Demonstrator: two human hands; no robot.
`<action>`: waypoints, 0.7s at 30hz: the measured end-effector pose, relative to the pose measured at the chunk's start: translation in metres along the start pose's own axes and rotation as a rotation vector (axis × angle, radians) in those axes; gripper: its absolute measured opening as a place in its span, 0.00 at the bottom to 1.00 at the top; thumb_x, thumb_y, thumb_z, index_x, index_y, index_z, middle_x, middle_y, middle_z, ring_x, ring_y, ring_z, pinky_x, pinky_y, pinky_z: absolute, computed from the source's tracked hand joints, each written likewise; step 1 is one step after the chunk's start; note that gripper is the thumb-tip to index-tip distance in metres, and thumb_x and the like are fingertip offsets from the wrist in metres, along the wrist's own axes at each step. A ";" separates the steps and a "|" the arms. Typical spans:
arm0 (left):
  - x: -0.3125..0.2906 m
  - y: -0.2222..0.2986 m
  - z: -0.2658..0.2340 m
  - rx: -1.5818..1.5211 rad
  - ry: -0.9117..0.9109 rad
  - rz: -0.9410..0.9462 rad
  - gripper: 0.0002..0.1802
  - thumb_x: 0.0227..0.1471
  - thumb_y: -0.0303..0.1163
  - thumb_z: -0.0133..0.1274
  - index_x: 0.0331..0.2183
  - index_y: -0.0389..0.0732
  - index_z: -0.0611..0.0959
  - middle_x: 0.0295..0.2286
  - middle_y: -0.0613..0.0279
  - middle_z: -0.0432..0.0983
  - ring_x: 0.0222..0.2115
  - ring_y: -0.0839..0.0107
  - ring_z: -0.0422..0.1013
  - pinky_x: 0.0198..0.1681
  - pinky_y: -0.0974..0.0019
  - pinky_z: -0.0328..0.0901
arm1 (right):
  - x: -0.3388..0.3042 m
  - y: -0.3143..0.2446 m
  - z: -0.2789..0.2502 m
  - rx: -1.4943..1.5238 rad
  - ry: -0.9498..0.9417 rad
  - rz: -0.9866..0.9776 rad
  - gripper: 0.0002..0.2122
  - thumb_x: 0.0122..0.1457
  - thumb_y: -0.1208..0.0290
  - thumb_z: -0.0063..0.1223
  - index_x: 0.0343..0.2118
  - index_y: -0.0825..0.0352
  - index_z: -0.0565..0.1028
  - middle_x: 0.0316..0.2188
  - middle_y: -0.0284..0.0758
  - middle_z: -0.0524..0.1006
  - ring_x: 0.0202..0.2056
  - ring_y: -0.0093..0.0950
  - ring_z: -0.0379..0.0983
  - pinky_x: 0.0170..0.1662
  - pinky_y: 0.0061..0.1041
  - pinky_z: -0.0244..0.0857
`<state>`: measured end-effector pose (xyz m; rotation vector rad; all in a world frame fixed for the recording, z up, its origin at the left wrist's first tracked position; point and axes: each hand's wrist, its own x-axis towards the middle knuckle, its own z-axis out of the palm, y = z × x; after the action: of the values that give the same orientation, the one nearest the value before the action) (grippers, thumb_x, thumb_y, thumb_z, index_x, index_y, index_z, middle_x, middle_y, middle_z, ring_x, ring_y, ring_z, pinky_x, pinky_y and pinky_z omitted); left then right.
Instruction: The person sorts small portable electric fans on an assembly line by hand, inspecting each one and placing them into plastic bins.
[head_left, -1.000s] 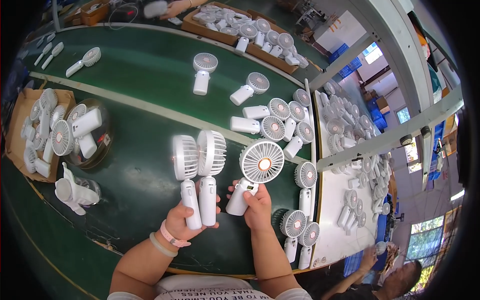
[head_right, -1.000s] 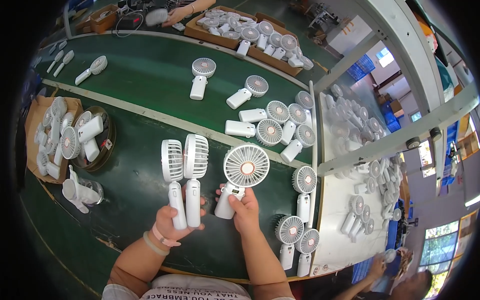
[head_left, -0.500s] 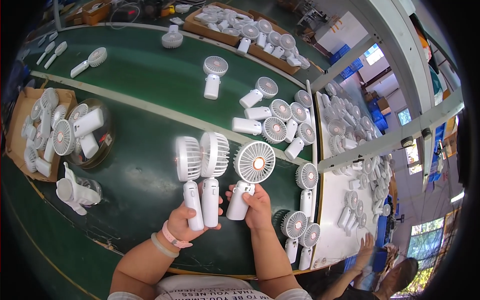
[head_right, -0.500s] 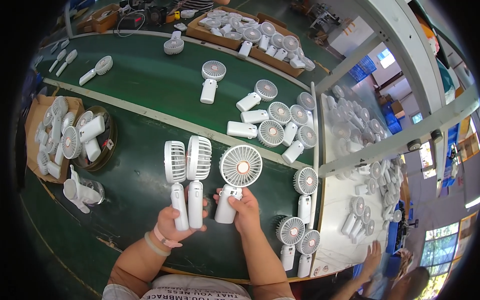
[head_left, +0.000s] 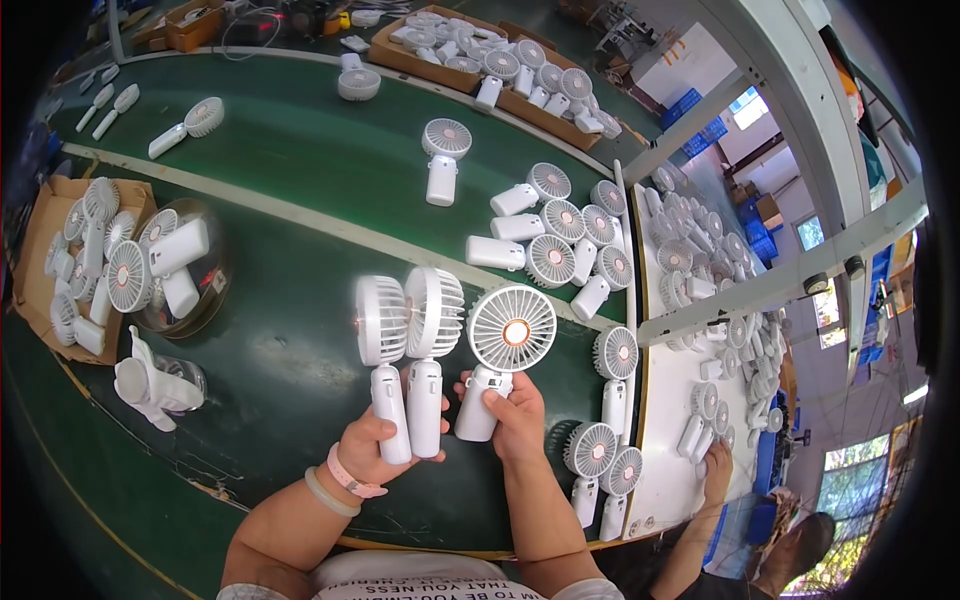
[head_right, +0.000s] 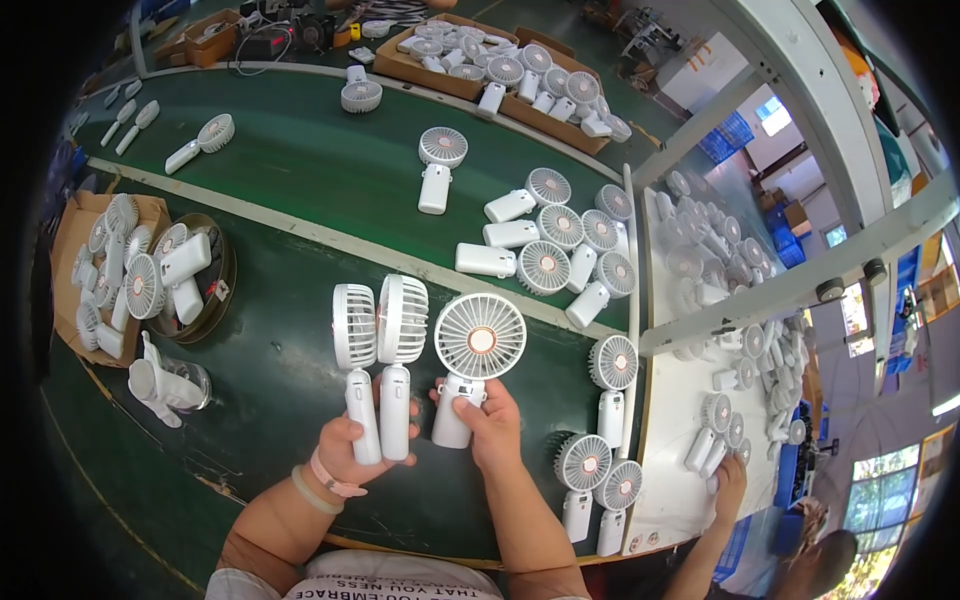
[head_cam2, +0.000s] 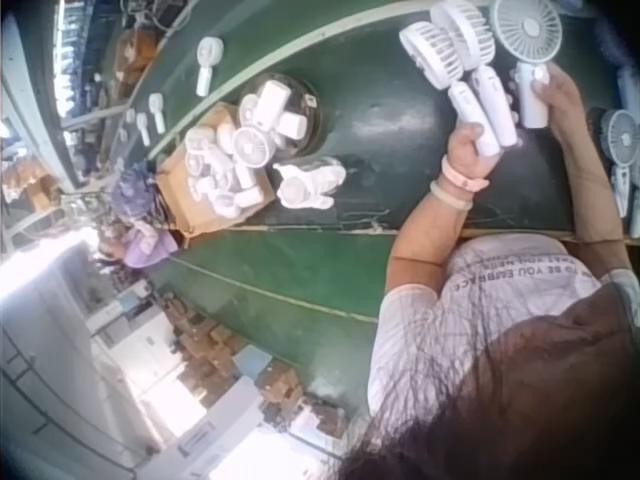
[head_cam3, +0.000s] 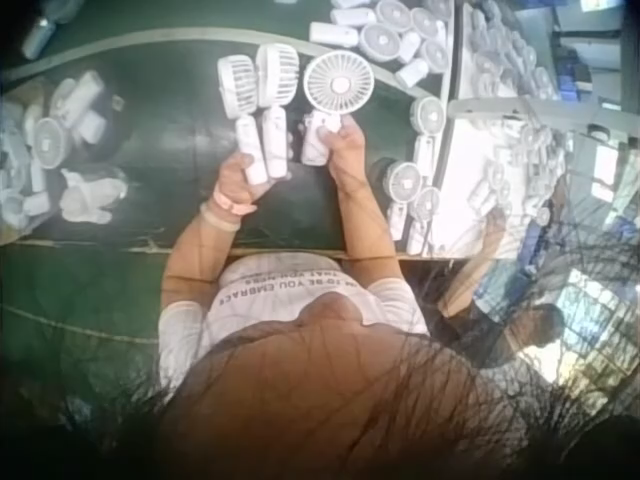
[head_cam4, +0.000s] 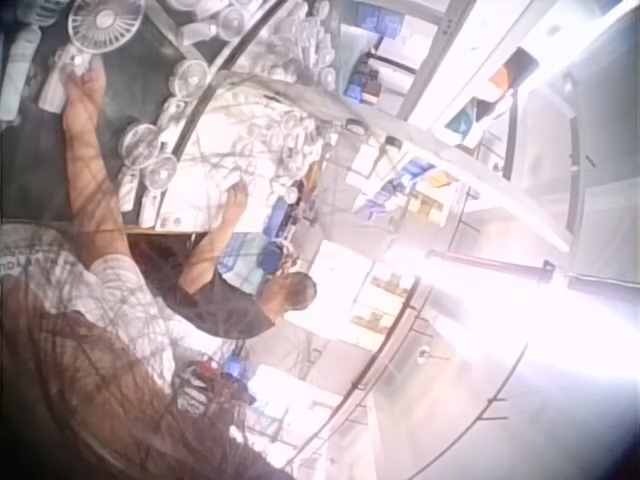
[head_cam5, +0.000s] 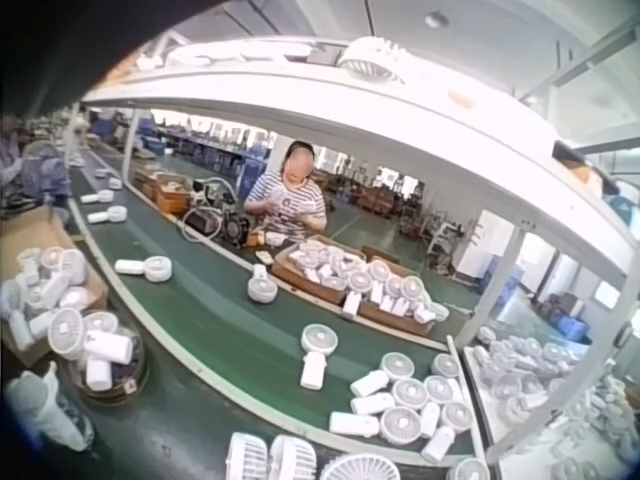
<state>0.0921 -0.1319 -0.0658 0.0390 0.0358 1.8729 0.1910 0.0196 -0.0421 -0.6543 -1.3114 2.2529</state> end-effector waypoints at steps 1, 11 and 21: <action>0.000 0.000 0.000 0.008 0.001 -0.002 0.40 0.36 0.28 0.54 0.53 0.45 0.57 0.42 0.49 0.65 0.41 0.56 0.68 0.36 0.49 0.68 | 0.000 0.000 0.002 -0.012 0.013 -0.012 0.18 0.47 0.78 0.51 0.43 0.74 0.66 0.37 0.46 0.73 0.37 0.36 0.73 0.42 0.33 0.68; 0.001 0.000 0.000 0.011 0.003 -0.005 0.42 0.36 0.28 0.54 0.54 0.46 0.55 0.42 0.49 0.65 0.41 0.57 0.68 0.37 0.50 0.68 | 0.000 -0.002 0.003 0.005 0.010 -0.006 0.18 0.47 0.78 0.50 0.44 0.73 0.65 0.38 0.46 0.73 0.38 0.35 0.73 0.44 0.32 0.67; 0.001 -0.002 -0.002 0.186 0.071 0.038 0.41 0.34 0.26 0.55 0.53 0.44 0.58 0.43 0.48 0.65 0.42 0.56 0.67 0.38 0.48 0.68 | -0.001 -0.001 0.006 -0.030 0.057 -0.035 0.19 0.46 0.79 0.51 0.44 0.74 0.65 0.39 0.46 0.73 0.39 0.35 0.72 0.44 0.32 0.66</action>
<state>0.0935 -0.1305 -0.0678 0.1016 0.2602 1.9032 0.1885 0.0153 -0.0381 -0.6960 -1.3211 2.1744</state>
